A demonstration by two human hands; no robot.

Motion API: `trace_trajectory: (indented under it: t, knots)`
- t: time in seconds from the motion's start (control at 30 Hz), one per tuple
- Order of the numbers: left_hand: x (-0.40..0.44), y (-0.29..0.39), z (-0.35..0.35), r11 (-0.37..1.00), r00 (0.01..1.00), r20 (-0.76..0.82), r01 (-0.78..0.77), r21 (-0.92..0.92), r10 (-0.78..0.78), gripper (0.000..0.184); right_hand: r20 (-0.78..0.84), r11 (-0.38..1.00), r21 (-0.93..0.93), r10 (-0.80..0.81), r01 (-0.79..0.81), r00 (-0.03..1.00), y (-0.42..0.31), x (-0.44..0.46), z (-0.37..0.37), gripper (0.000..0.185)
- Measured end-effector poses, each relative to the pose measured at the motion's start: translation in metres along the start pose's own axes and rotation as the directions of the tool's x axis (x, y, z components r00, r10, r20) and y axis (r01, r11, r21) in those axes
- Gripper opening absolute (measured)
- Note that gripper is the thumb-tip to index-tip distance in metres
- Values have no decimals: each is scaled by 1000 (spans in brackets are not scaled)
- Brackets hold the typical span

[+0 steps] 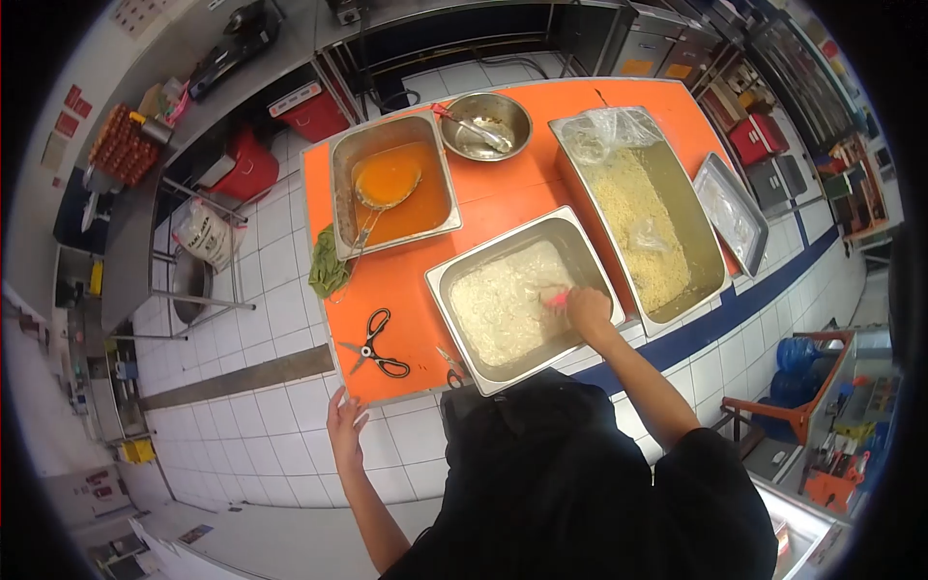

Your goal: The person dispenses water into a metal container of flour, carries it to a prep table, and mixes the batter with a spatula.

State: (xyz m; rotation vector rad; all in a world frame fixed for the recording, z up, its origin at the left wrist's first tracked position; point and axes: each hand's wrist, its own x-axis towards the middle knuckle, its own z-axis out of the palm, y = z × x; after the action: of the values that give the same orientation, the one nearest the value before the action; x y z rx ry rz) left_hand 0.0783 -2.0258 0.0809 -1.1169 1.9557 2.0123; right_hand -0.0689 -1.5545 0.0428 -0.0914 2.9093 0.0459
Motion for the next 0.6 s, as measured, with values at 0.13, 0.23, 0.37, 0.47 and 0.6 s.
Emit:
trace_trajectory:
  t: [0.13,0.23,0.37,0.47,0.6]
  knots:
    - [0,-24,-1,992,991,37,128,-3,-128,55,-89,990,118,-69,79,994,6,1,4,22]
    - [-10,-21,-6,995,996,35,85,48,-87,54,5,988,151,-38,37,999,19,-4,2,24]
    - [-8,-20,-4,997,997,-26,69,-30,-70,50,63,915,371,146,-159,987,37,34,22,30]
    - [-3,-10,15,999,999,4,34,11,-34,50,103,761,624,143,-176,984,20,47,55,33]
    - [-4,3,60,1000,988,154,-20,21,17,50,169,695,693,102,-192,980,-25,55,54,35]
